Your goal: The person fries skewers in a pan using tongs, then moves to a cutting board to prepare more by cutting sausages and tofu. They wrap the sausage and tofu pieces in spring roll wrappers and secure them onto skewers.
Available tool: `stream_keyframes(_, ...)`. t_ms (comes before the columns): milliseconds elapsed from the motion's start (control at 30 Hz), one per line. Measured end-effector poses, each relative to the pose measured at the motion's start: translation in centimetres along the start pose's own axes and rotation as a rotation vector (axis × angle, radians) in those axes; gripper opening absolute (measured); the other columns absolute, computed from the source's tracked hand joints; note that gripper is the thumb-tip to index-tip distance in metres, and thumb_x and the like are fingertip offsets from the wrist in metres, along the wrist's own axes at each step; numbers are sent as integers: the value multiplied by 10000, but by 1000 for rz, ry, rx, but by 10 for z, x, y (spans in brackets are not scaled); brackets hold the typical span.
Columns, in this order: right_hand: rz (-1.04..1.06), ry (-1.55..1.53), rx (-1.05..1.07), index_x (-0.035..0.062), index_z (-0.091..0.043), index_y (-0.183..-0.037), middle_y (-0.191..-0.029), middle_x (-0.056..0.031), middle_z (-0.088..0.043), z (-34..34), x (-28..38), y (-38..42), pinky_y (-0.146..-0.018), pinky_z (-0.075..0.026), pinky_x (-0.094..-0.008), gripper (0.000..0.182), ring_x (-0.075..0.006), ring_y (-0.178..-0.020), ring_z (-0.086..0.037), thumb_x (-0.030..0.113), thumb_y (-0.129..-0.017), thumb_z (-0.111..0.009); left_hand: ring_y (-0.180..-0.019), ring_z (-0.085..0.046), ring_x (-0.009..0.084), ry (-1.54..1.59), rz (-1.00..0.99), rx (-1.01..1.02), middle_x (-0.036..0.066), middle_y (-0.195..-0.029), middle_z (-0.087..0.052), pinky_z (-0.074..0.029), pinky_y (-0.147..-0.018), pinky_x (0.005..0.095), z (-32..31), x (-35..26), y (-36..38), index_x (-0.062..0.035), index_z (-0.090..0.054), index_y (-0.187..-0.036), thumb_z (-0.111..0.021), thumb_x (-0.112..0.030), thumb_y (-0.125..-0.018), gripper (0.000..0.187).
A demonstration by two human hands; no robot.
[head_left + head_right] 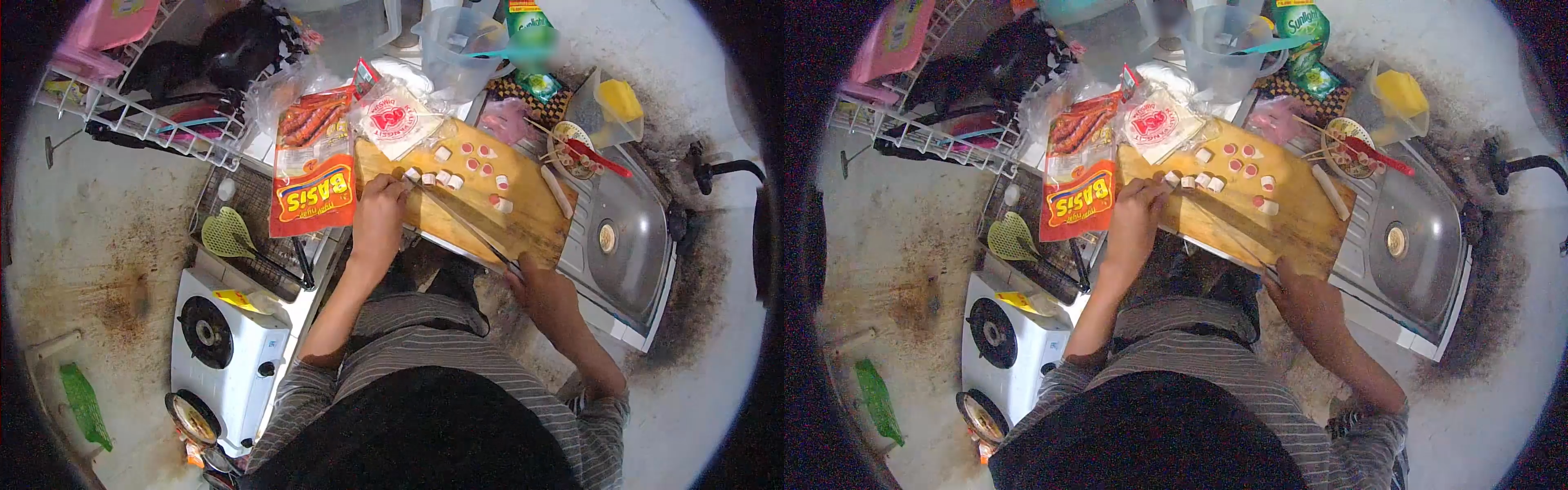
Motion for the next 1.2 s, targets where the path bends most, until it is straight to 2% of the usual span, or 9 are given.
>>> stream_keyframes(267, 98, -87, -131, 66, -435, -947, -607, -188, -574, -9, -8, -4, -506, -475, -456, 326, -360, -607, -601, 378, -861, -476, -794, -542, 324, -132, 19, 25, 168, -837, -536, -458, -704, 394, -1, -8, 5, -2, -611, -917, -565, -21, -745, 179)
stream_keyframes(300, 105, -85, -129, 66, -435, -947, -607, -188, -574, -5, -6, 0, -506, -475, -456, 326, -360, -607, -601, 378, -861, -476, -794, -542, 324, -135, 25, 22, 168, -837, -536, -458, -704, 394, 0, -7, 6, -2, -611, -917, -565, -21, -745, 179)
stream_keyframes(367, -39, -124, 77, 55, -434, -948, -628, -209, -574, -7, -14, 9, -519, -461, -474, 323, -384, -613, -589, 367, -869, -464, -791, -534, 337, -87, 13, 1, 175, -840, -529, -455, -709, 396, 3, -7, 7, -9, -594, -960, -558, 3, -728, 235)
stream_keyframes(500, -14, -159, 76, 47, -428, -956, -619, -220, -568, -8, -25, 26, -517, -444, -488, 323, -398, -604, -578, 359, -876, -452, -796, -531, 348, -77, -16, -47, 179, -841, -529, -454, -704, 400, 11, -14, 7, 4, -569, -978, -550, 22, -711, 269)
stream_keyframes(567, -25, -160, 118, 50, -423, -970, -593, -218, -561, -8, -27, 32, -510, -439, -487, 323, -394, -582, -575, 359, -877, -448, -803, -529, 357, 18, 40, -50, 186, -839, -532, -450, -709, 406, 8, -6, 8, 24, -548, -975, -552, 25, -701, 274)
stream_keyframes(800, -28, -143, 35, 59, -431, -985, -548, -196, -550, -3, -11, 25, -479, -445, -475, 336, -382, -541, -574, 376, -875, -448, -783, -548, 345, -41, 94, -67, 194, -837, -553, -440, -693, 393, 9, 0, 11, 47, -569, -882, -588, 3, -711, 177)
stream_keyframes(867, 85, -102, -62, 63, -434, -990, -541, -177, -553, 1, 3, 19, -441, -453, -453, 345, -358, -528, -583, 387, -872, -450, -793, -528, 366, -6, 79, -66, 204, -815, -535, -445, -684, 415, 10, -1, 11, 54, -544, -843, -567, 10, -711, 141)
stream_keyframes(967, 94, -135, -54, 57, -421, -991, -621, -190, -570, 2, 8, 14, -507, -437, -452, 324, -373, -591, -579, 357, -877, -456, -777, -531, 368, 60, 123, -42, 196, -796, -539, -440, -684, 419, 8, 4, 11, 45, -547, -858, -568, 6, -719, 146)
stream_keyframes(1200, 55, -8, 24, 65, -421, -966, -596, -167, -566, 2, 7, 7, -477, -440, -442, 309, -350, -559, -582, 358, -874, -460, -770, -536, 355, 14, 81, -36, 184, -787, -544, -438, -682, 417, 8, 4, 11, 29, -553, -827, -563, 7, -722, 108)
Point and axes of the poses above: each hand's wrist, its own y-axis away from the middle knuckle, its own z-axis out of the back of the hand, x = y × z, the point moved 9 cm from there along -y, towards the middle knuckle
